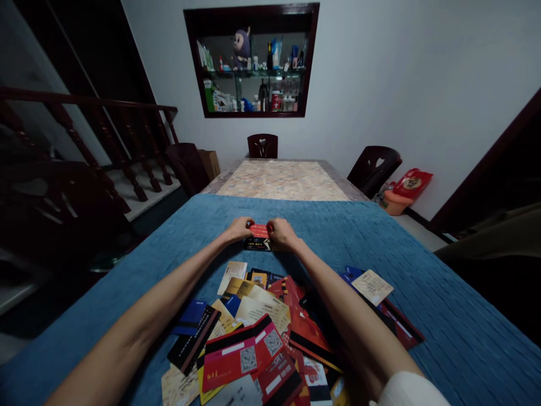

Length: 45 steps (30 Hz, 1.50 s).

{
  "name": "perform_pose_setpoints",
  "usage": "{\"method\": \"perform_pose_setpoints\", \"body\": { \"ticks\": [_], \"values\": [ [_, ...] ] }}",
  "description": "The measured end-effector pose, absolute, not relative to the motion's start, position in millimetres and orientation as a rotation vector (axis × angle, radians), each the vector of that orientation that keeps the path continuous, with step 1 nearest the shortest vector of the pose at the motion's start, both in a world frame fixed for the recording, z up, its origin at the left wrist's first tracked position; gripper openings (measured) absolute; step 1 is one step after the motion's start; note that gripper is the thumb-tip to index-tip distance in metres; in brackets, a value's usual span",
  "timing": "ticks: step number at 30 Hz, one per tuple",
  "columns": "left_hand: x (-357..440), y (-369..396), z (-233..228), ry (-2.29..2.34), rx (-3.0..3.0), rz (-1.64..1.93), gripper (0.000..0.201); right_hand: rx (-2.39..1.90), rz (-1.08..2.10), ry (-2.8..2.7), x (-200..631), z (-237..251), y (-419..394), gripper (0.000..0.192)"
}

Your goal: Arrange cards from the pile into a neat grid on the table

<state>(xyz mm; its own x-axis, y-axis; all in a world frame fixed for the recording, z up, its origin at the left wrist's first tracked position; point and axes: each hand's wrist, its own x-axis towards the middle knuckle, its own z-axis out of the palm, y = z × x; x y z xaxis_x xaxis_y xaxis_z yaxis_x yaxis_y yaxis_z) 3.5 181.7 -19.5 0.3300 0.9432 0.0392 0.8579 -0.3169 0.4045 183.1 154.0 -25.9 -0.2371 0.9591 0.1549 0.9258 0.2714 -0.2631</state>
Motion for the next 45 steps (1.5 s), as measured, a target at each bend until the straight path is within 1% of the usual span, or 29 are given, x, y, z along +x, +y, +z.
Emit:
{"method": "perform_pose_setpoints", "body": {
  "ticks": [14,20,25,29,31,35,39,45],
  "values": [
    [9,180,-19,1.649,2.383,0.327,0.040,-1.823,0.108,-2.237,177,-30,153,0.031],
    [9,179,-21,1.687,2.380,0.308,0.034,-1.855,0.111,-2.245,176,-33,155,0.032],
    [9,179,-23,1.698,2.363,0.331,0.036,-1.849,0.121,-2.252,177,-34,156,0.031],
    [7,174,-22,1.682,2.364,0.376,0.033,-1.831,0.137,-2.255,178,-30,156,0.030],
    [4,170,-21,1.665,2.369,0.407,0.034,-1.814,0.149,-2.251,179,-28,155,0.030],
    [-1,161,-17,1.627,2.385,0.473,0.038,-1.761,0.157,-2.231,183,-26,151,0.035],
    [-5,152,-14,1.572,2.412,0.521,0.036,-1.692,0.149,-2.224,186,-25,143,0.038],
    [-13,138,-12,1.518,2.440,0.545,0.035,-1.604,0.141,-2.244,185,-22,123,0.034]
  ]
}}
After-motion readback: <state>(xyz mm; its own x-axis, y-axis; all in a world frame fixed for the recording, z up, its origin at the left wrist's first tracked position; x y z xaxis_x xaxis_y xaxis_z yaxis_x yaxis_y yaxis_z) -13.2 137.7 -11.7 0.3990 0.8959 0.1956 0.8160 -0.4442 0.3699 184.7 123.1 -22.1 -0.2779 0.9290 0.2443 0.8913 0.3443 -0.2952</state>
